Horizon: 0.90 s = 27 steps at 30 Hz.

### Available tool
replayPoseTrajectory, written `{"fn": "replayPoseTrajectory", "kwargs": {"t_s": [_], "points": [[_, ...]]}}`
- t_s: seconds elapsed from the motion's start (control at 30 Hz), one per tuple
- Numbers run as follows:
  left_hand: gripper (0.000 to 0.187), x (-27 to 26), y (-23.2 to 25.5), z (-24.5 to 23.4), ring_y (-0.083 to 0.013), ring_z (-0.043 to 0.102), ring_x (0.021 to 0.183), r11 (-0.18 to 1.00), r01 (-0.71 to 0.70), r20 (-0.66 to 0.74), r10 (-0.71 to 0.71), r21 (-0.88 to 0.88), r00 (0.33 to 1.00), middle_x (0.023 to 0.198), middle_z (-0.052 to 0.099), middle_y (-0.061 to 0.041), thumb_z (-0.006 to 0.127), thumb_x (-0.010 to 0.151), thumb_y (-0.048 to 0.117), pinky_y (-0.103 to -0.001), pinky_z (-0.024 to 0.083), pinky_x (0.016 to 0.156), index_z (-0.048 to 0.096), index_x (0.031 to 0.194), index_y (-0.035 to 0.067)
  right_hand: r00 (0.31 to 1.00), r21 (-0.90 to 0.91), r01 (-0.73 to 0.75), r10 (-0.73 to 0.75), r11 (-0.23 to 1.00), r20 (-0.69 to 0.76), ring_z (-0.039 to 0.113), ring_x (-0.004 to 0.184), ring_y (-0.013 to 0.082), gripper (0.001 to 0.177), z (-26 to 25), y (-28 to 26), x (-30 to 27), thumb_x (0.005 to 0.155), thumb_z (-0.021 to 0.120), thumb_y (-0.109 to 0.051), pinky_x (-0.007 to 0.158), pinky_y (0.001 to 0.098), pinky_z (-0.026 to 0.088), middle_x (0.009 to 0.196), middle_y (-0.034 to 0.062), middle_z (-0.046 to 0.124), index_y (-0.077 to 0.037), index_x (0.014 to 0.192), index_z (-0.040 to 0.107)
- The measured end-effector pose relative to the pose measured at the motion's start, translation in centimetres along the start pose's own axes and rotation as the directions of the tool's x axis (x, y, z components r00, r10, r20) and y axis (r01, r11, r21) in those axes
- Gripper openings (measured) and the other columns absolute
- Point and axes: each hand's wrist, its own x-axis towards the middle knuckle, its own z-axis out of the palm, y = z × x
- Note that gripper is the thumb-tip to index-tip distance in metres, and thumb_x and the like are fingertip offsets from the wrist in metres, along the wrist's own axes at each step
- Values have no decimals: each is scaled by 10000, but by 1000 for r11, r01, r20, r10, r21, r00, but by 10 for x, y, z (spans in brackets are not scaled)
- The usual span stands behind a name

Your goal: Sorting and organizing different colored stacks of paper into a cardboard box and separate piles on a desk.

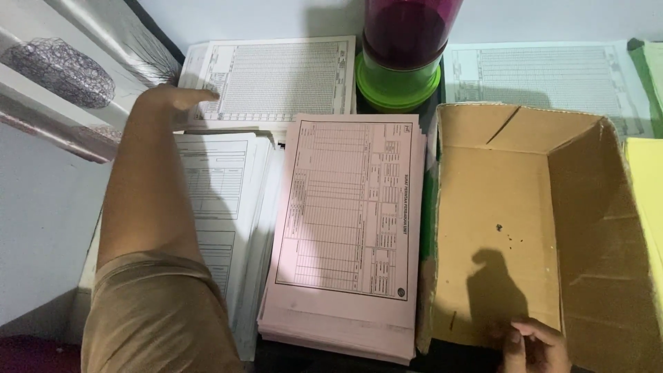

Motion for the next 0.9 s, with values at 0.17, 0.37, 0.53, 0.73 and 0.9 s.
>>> {"fn": "replayPoseTrajectory", "kwargs": {"t_s": [0.17, 0.37, 0.53, 0.73, 0.9], "points": [[1232, 22, -5, -7, -441, 333, 1487, 999, -3, -44, 6, 49, 999, 1658, 298, -156, 800, 699, 677, -633, 351, 1159, 251, 1610, 55, 974, -179, -109, 141, 978, 179, 670, 767, 140, 139, -37, 34, 7, 1022, 646, -182, 737, 231, 525, 876, 68, 697, -58, 1006, 707], [1282, 40, -5, -17, -454, 349, 1467, 993, -36, -155, 53, 113, 986, 1642, 308, -193, 755, 726, 791, -647, 371, 1135, 225, 1615, 35, 985, -68, -69, 78, 995, 153, 715, 770, 184, 142, -7, -15, 5, 1077, 546, -166, 736, 238, 570, 921, 129, 671, -53, 1164, 540], [994, 41, -3, -33, -378, 514, 1328, 996, -62, -95, 68, 70, 993, 1481, 532, -151, 763, 778, 703, -550, 413, 1067, 481, 1502, 85, 965, -148, -130, 159, 980, 210, 689, 942, 241, 189, -61, 73, 9, 968, 646, -42, 943, 321, 544, 1037, 172, 688, 13, 1149, 638], [818, 27, 7, -32, -353, 424, 1433, 997, -72, 74, 70, 24, 995, 1568, 457, -117, 735, 872, 460, -534, 351, 1172, 430, 1547, 115, 968, -71, -140, 152, 988, 199, 714, 817, 208, 120, -22, 12, 8, 1016, 616, -73, 810, 274, 576, 943, 162, 699, -14, 1120, 601], [823, 18, 3, -28, -361, 385, 1463, 998, -66, 50, 66, 3, 997, 1596, 422, -128, 761, 893, 416, -553, 338, 1182, 404, 1566, 103, 961, -112, -158, 179, 981, 211, 727, 704, 196, 124, -13, -11, 15, 1051, 589, -175, 649, 254, 547, 850, 155, 728, -58, 1021, 619]]}}
